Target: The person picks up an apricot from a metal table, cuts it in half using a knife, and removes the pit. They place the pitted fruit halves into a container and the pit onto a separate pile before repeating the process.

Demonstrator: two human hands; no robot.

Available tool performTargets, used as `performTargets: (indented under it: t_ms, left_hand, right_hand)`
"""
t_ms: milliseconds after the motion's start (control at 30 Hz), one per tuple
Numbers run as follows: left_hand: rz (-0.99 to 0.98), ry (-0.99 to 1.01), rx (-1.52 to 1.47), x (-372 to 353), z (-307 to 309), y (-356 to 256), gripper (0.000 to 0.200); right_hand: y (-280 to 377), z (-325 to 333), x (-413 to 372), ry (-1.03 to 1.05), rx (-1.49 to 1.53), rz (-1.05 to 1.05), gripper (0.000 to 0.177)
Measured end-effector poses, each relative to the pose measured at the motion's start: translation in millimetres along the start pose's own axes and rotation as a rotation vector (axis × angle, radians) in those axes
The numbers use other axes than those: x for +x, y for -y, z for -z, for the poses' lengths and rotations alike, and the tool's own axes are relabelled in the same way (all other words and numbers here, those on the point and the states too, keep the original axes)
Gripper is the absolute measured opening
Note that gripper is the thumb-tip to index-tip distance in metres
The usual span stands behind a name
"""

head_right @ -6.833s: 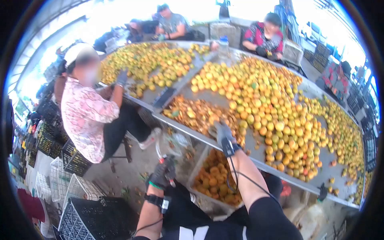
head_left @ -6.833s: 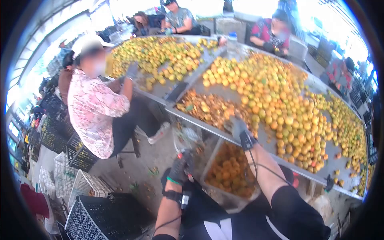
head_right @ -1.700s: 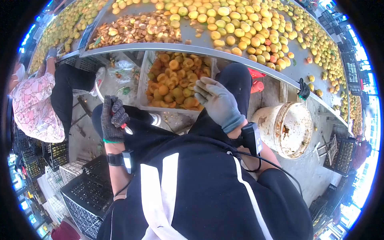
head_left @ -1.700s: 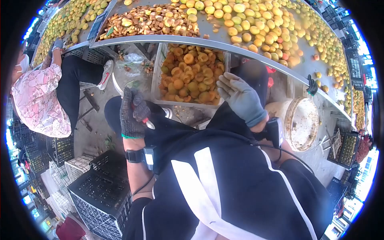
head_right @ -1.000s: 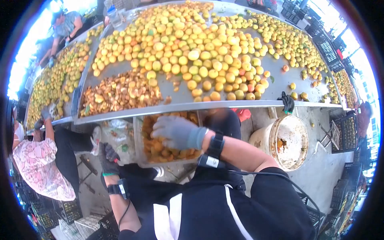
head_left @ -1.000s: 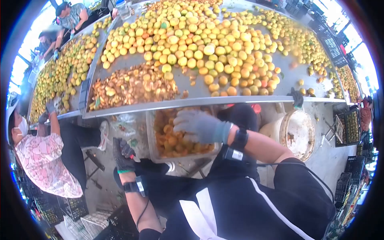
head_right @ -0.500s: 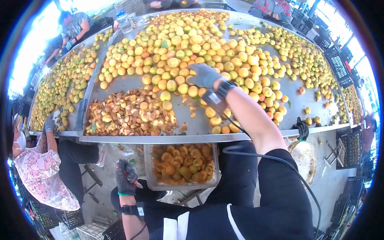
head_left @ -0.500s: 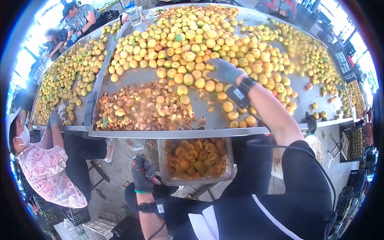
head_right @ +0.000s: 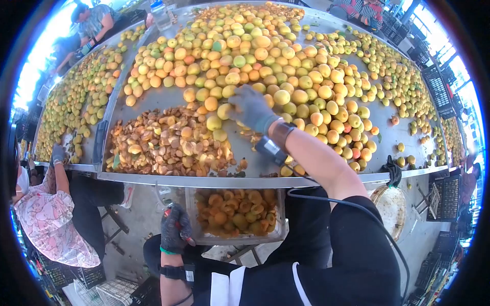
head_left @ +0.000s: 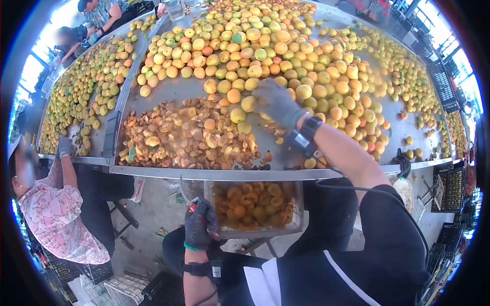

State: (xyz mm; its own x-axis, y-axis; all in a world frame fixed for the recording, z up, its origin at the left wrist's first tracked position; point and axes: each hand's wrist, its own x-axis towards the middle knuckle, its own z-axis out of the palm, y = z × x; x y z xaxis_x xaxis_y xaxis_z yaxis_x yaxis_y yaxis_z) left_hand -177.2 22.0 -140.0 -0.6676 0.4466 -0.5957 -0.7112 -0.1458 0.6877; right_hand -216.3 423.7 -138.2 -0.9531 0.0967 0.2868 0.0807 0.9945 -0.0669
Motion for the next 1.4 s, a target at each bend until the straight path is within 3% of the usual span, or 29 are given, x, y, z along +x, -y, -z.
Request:
performTargets:
  t_ms: [67, 100, 200, 333, 467, 533, 600, 633, 867, 933, 967, 1000, 1067, 1100, 1167, 1200, 1267, 1300, 1333, 1400]
  left_hand:
    - [0.015, -0.001, -0.003, -5, -2, 0, 0.017]
    - [0.03, 0.008, -0.001, -6, -5, -1, 0.017]
    - [0.033, -0.027, 0.004, -5, -8, -3, 0.017]
    - [0.004, -0.044, 0.009, -4, -6, -4, 0.017]
    - [-0.008, 0.024, 0.018, -7, -7, -4, 0.017]
    - [-0.002, 0.025, 0.018, -10, -7, -5, 0.017]
    - [-0.019, 0.07, 0.021, -13, -5, -5, 0.016]
    - [-0.018, 0.068, 0.019, -12, -3, -4, 0.016]
    - [-0.012, 0.113, 0.064, -13, -3, 1, 0.014]
    - [-0.007, 0.156, 0.077, -17, -3, 2, 0.013]
    - [-0.022, 0.206, 0.059, -22, -2, 4, 0.014]
    - [-0.019, 0.206, 0.056, -28, -3, 6, 0.014]
    - [-0.028, 0.266, 0.043, -41, -8, 9, 0.016]
    - [-0.037, 0.286, 0.098, -53, -16, 7, 0.015]
    - [0.004, 0.378, 0.133, -76, -36, 2, 0.015]
    - [0.033, 0.469, 0.161, -86, -42, 6, 0.017]
    - [0.06, 0.563, 0.366, -97, -53, 17, 0.02]
    - [0.072, 0.553, 0.503, -107, -61, 18, 0.023]
    - [0.088, 0.534, 0.496, -112, -62, 25, 0.023]
    - [0.021, 0.531, 0.789, -121, -63, 35, 0.028]
  right_hand:
    - [-12, 21, 24, 0.094, 0.351, -0.263, 0.059]
    - [-18, 15, 34, -0.078, 0.291, -0.214, 0.053]
    - [-15, -4, 54, 0.054, 0.293, -0.247, 0.046]
    - [-3, -17, 28, -0.007, 0.113, -0.168, 0.044]
    - [7, 5, 2, 0.049, 0.161, -0.14, 0.044]
    - [1, 3, -10, -0.054, 0.265, -0.116, 0.045]
    - [2, 15, -20, 0.009, 0.026, 0.028, 0.047]
    - [3, 2, -27, -0.026, 0.062, 0.035, 0.048]
    - [47, 36, -4, 0.189, -0.018, -0.197, 0.049]
    - [46, 23, -15, -0.174, 0.33, -0.254, 0.05]
    - [56, 45, -26, -0.193, 0.632, -0.27, 0.048]
    - [61, 53, -45, -0.189, 0.631, -0.271, 0.048]
    - [74, 65, -89, -0.063, 1.082, -0.097, 0.049]
    - [95, 86, -115, -0.052, 1.089, -0.115, 0.049]
    - [140, 134, -154, 0.32, 1.592, -0.384, 0.052]
    - [152, 130, -174, 0.349, 1.601, -0.402, 0.052]
    - [173, 119, -202, 0.653, 1.916, -0.43, 0.051]
    - [189, 119, -213, 0.534, 1.903, -0.416, 0.042]
    - [195, 121, -223, 0.556, 1.916, -0.424, 0.042]
    - [203, 127, -237, 0.492, 1.79, -0.45, 0.032]
